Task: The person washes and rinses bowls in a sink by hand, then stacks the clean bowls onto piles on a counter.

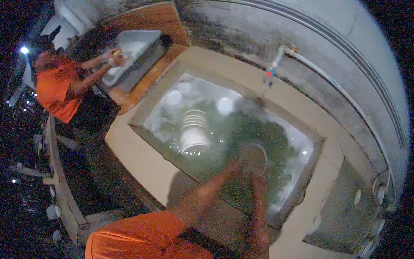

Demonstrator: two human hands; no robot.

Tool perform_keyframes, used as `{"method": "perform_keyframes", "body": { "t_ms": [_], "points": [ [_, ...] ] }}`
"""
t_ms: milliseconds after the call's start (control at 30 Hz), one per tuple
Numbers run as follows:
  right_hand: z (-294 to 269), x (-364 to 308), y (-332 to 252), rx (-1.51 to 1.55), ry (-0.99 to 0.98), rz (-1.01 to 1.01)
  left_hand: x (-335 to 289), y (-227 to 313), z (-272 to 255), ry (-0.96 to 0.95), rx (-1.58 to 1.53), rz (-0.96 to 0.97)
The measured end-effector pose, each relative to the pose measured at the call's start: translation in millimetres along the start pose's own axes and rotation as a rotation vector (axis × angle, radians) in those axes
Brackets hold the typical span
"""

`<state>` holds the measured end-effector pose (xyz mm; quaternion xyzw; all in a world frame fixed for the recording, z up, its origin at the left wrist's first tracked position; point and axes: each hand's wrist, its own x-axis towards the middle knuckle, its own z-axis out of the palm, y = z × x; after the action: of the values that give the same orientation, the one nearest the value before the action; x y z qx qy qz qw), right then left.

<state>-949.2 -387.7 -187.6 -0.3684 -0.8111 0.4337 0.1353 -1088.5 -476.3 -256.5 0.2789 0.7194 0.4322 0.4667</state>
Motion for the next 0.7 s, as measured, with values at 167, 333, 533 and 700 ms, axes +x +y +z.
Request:
{"method": "perform_keyframes", "body": {
  "t_ms": [167,333,533,700],
  "points": [
    [-105,0,-88,0.017,0.186,-0.216,9,122,-10,-0.014,0.158,0.490],
    [-262,-49,-19,-0.490,0.871,-0.237,-8,109,-87,-0.196,0.532,0.289],
    [-418,-178,161,-0.623,0.836,0.476,-17,-13,-130,-0.325,1.459,-0.241],
    [-362,-171,214,-0.744,0.472,0.612,-37,-128,-220,-0.178,1.148,-0.298]
  ]
}}
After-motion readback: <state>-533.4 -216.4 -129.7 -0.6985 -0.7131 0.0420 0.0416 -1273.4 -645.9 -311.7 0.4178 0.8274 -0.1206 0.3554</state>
